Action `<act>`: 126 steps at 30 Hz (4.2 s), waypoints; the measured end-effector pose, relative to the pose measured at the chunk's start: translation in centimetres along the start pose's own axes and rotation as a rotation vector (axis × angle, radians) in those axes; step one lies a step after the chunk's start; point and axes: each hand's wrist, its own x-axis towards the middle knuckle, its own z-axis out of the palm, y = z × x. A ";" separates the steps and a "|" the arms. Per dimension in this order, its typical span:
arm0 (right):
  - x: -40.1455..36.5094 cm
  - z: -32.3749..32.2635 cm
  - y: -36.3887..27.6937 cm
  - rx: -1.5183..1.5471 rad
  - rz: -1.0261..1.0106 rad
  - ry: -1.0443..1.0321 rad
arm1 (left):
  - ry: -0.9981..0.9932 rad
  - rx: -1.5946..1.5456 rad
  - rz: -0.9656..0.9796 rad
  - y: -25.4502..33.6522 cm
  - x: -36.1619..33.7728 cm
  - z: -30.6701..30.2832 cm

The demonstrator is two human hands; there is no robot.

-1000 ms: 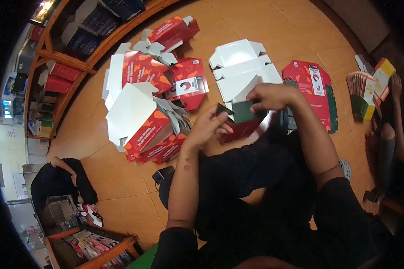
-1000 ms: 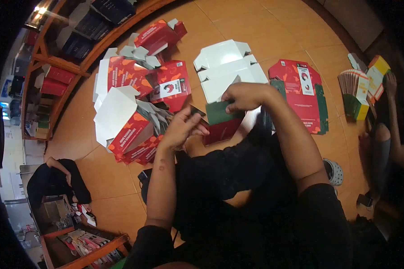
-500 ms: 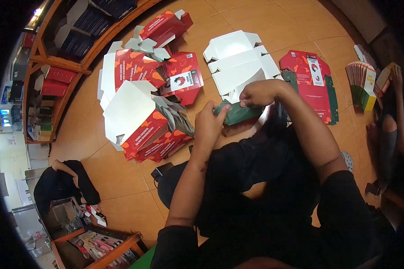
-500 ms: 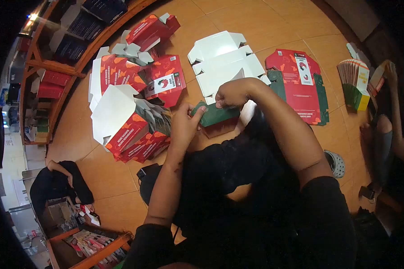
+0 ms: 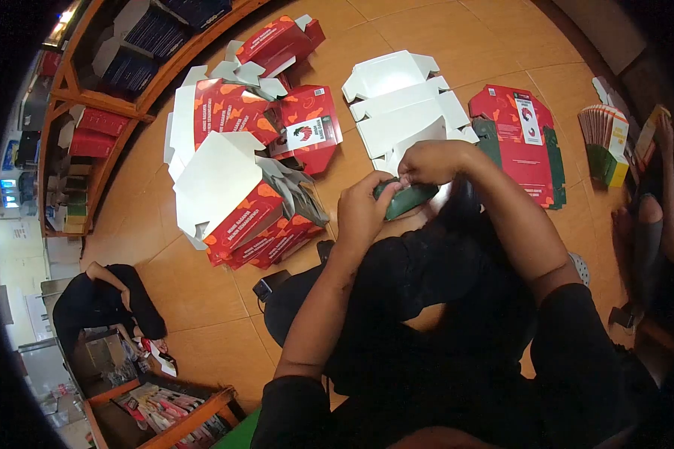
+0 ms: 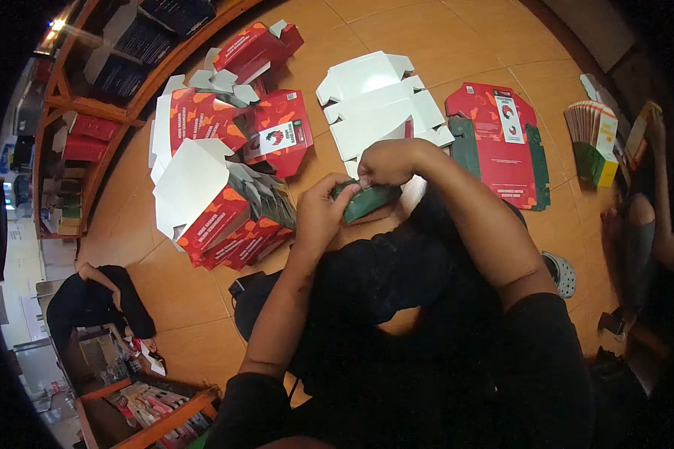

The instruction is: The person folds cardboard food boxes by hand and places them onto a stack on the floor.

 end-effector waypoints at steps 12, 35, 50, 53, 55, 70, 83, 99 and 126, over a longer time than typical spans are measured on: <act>-1.6 -1.3 -2.0 0.064 0.071 0.084 | -0.135 -0.028 -0.050 0.6 -0.1 -0.5; -1.1 -1.5 -6.3 0.106 -0.253 1.334 | 0.487 -0.320 0.171 4.2 -0.7 -7.6; -0.5 -0.7 -7.4 0.507 -0.231 1.272 | 0.395 -0.019 0.248 4.5 -1.0 -6.8; -0.5 -0.4 -7.2 0.377 -0.305 1.162 | 0.437 0.017 0.332 4.5 -0.8 -6.7; -0.2 -0.2 -6.7 0.297 -0.352 1.099 | 0.446 0.041 0.351 4.3 -0.9 -6.5; -0.9 -2.1 -2.6 1.313 -0.137 1.230 | 0.391 -0.784 -0.119 1.4 0.7 -10.0; -1.1 -1.9 -5.8 1.430 -0.013 0.882 | 0.409 -1.087 -0.184 -0.6 1.0 -6.1; 2.7 -0.9 0.2 1.215 0.299 0.757 | 0.768 -0.885 -0.066 2.5 0.5 -6.3; 9.4 7.4 8.8 -0.317 0.276 0.288 | 0.795 -0.826 0.664 4.4 -2.2 -9.0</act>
